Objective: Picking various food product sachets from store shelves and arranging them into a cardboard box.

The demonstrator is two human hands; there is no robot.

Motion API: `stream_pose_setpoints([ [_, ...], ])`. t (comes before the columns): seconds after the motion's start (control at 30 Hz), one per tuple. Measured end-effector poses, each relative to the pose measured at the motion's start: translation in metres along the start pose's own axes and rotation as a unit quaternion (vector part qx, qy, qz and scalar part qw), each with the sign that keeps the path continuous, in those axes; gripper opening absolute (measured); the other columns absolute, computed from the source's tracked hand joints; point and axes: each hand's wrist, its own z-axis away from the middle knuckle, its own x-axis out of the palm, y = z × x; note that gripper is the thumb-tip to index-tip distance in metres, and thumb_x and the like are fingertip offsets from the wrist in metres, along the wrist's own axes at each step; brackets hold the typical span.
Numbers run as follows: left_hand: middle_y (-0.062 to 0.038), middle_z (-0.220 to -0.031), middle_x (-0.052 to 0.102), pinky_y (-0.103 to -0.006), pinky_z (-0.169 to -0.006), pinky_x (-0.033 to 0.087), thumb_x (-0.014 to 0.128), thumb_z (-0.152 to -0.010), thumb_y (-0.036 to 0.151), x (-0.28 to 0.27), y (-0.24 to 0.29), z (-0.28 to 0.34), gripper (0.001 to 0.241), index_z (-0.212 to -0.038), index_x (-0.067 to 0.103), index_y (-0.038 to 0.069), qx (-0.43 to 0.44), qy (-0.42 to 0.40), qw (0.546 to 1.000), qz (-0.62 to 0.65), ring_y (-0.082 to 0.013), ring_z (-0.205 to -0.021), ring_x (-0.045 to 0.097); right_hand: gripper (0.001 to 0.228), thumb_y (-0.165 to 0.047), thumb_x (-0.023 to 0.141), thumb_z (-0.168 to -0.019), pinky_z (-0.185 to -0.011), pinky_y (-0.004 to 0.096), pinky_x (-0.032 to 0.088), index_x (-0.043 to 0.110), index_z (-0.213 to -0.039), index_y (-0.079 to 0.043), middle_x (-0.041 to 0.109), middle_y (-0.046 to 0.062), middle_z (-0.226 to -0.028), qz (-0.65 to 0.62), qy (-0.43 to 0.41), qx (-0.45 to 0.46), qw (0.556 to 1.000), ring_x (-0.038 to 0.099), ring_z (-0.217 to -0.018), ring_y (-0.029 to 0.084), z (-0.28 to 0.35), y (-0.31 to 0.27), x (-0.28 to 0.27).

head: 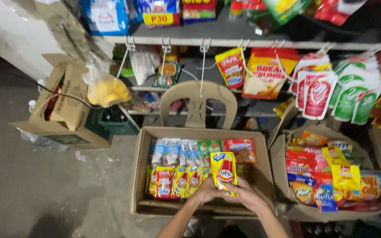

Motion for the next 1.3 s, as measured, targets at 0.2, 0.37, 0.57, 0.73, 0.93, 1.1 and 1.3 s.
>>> stream_pose_setpoints([
  [0.2,-0.003,-0.121,0.071,-0.0330,-0.099,0.056,0.087,-0.072,-0.002,0.009,-0.084,0.026,0.071,-0.134,0.055,0.007,-0.082,-0.003,0.992,0.094,-0.0160,-0.111,0.067,0.053,-0.021,0.070,-0.090,-0.093,0.043,0.062,0.055,-0.141,-0.016,0.065,0.001,-0.134,-0.016,0.006,0.026,1.000,0.066,-0.119,0.017,-0.015,0.079,0.004],
  [0.37,-0.009,-0.126,0.070,-0.0360,-0.097,0.059,0.087,-0.072,-0.007,-0.005,-0.186,-0.004,0.075,-0.137,0.052,0.003,-0.108,0.027,0.991,0.070,-0.0192,-0.112,0.067,0.046,-0.020,0.075,-0.088,-0.078,0.038,0.061,0.065,-0.132,-0.012,0.074,0.004,-0.122,0.133,0.032,0.052,0.989,0.070,-0.102,0.016,-0.083,0.126,-0.023],
  [0.57,-0.012,-0.123,0.068,-0.0361,-0.092,0.061,0.082,-0.074,-0.007,-0.031,-0.221,-0.044,0.074,-0.137,0.045,0.005,-0.171,0.111,0.979,0.004,-0.0197,-0.107,0.069,0.043,-0.015,0.080,-0.083,-0.069,0.035,0.058,0.071,-0.125,-0.008,0.077,0.006,-0.111,0.197,0.099,0.071,0.973,0.069,-0.085,0.016,-0.166,0.162,-0.035],
  [0.73,-0.014,-0.116,0.069,-0.0386,-0.089,0.060,0.082,-0.072,-0.006,-0.045,-0.223,-0.053,0.071,-0.134,0.048,0.004,-0.188,0.149,0.968,-0.071,-0.0246,-0.102,0.069,0.050,-0.012,0.081,-0.082,-0.079,0.035,0.058,0.069,-0.130,-0.011,0.075,0.006,-0.114,0.239,0.152,0.058,0.957,0.070,-0.094,0.017,-0.205,0.177,-0.030],
  [0.93,-0.017,-0.126,0.065,-0.0401,-0.099,0.055,0.086,-0.069,0.003,-0.051,-0.265,-0.048,0.079,-0.138,0.048,0.005,-0.160,0.172,0.955,-0.179,-0.0306,-0.116,0.064,0.047,-0.005,0.073,-0.086,-0.099,0.032,0.053,0.065,-0.132,-0.008,0.074,0.006,-0.123,0.241,0.167,0.010,0.956,0.067,-0.116,0.018,-0.220,0.236,-0.064],
  [1.1,-0.020,-0.140,0.059,-0.0428,-0.110,0.044,0.085,-0.076,0.019,-0.067,-0.238,-0.050,0.084,-0.148,0.045,0.006,-0.134,0.182,0.936,-0.270,-0.0374,-0.129,0.054,0.037,-0.012,0.070,-0.091,-0.093,0.034,0.055,0.068,-0.128,-0.011,0.074,0.002,-0.122,0.230,0.152,0.032,0.961,0.069,-0.110,0.021,-0.167,0.188,-0.061],
  [1.3,-0.026,-0.143,0.050,-0.0440,-0.112,0.039,0.091,-0.076,0.026,-0.093,-0.182,-0.124,0.096,-0.148,0.036,-0.005,-0.078,0.217,0.918,-0.324,-0.0405,-0.136,0.046,0.036,-0.013,0.073,-0.091,-0.091,0.032,0.059,0.067,-0.126,-0.012,0.076,0.006,-0.118,0.222,0.183,-0.090,0.954,0.071,-0.108,0.015,-0.168,0.130,-0.103],
])
